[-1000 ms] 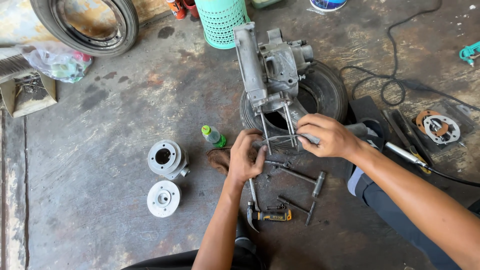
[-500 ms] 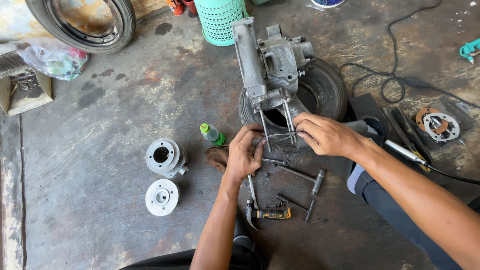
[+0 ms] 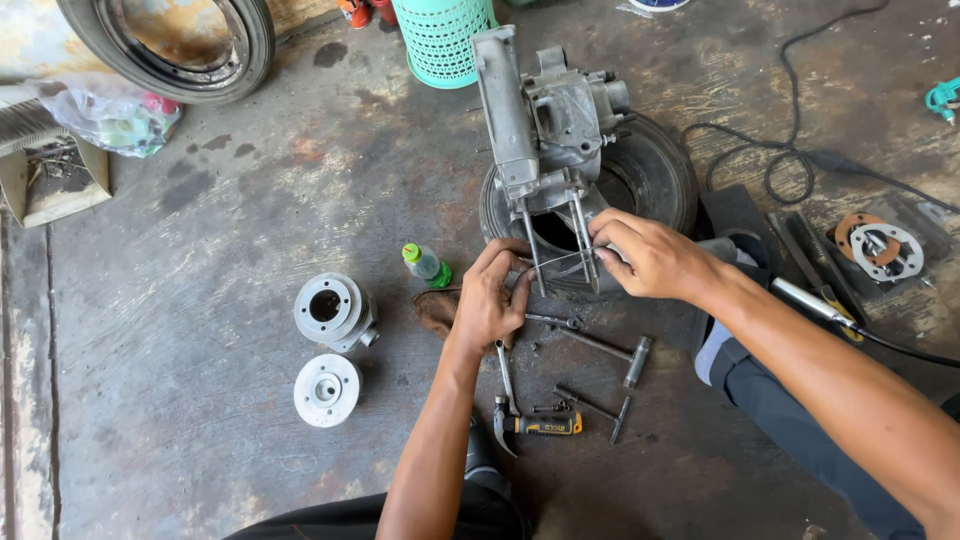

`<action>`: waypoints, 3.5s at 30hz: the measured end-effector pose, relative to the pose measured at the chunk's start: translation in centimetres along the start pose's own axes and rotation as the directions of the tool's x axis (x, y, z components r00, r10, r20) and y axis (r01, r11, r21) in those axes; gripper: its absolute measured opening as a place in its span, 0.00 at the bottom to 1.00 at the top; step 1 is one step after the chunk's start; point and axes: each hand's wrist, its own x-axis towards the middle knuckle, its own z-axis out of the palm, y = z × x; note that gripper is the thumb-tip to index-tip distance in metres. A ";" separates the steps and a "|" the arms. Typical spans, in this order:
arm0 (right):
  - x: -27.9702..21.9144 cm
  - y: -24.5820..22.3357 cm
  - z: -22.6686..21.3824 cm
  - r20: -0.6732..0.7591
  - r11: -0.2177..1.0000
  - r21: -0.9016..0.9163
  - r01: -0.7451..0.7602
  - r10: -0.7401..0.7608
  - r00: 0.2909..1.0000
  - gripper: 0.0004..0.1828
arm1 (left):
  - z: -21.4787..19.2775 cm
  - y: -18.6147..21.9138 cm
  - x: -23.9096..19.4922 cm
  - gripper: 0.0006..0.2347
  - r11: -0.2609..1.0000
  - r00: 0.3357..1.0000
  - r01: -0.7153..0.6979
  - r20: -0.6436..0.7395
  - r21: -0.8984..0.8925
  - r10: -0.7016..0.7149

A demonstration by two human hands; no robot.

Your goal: The person aligns a gasket onto the engine block and then picks up a cylinder head to inspect it. The person rotates the cylinder head to view different angles before placing it down.

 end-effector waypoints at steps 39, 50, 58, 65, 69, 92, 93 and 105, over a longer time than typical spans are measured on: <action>-4.6 3.6 3.7 -0.060 0.991 0.079 -0.109 0.114 0.992 0.17 | 0.8 -3.2 -5.1 0.06 0.973 0.968 0.229 0.098 0.037 -0.232; -3.5 4.4 5.9 -0.039 0.948 0.281 -0.147 0.164 0.986 0.06 | 1.3 -3.4 -3.3 0.05 0.985 0.980 0.170 0.103 0.040 -0.173; -1.3 3.7 3.9 -0.010 0.950 0.224 -0.217 0.225 0.974 0.07 | 0.4 -5.1 -1.5 0.03 0.986 0.970 0.160 0.182 0.034 -0.164; -1.2 2.3 1.2 -0.077 0.982 0.160 -0.103 0.116 0.990 0.11 | -2.0 -2.5 -1.3 0.08 0.986 0.977 0.136 0.151 0.095 -0.149; 0.9 0.0 0.3 -0.063 0.986 0.168 0.003 0.008 0.998 0.12 | -2.4 -0.5 0.1 0.10 0.995 0.994 0.059 0.088 0.081 -0.066; 0.3 3.3 2.4 -0.115 0.996 -0.022 0.090 -0.092 0.989 0.09 | -1.1 -0.1 0.2 0.02 0.995 1.000 0.022 0.008 0.102 -0.023; -0.2 4.1 1.1 -0.126 0.998 0.045 0.040 -0.034 0.991 0.15 | -1.1 -0.2 0.5 0.03 0.995 1.000 0.029 0.006 0.100 -0.030; -1.8 3.6 3.6 -0.009 1.000 -0.020 0.001 -0.001 1.000 0.04 | 1.0 -3.4 -3.2 0.04 0.982 0.986 0.163 0.002 0.099 -0.164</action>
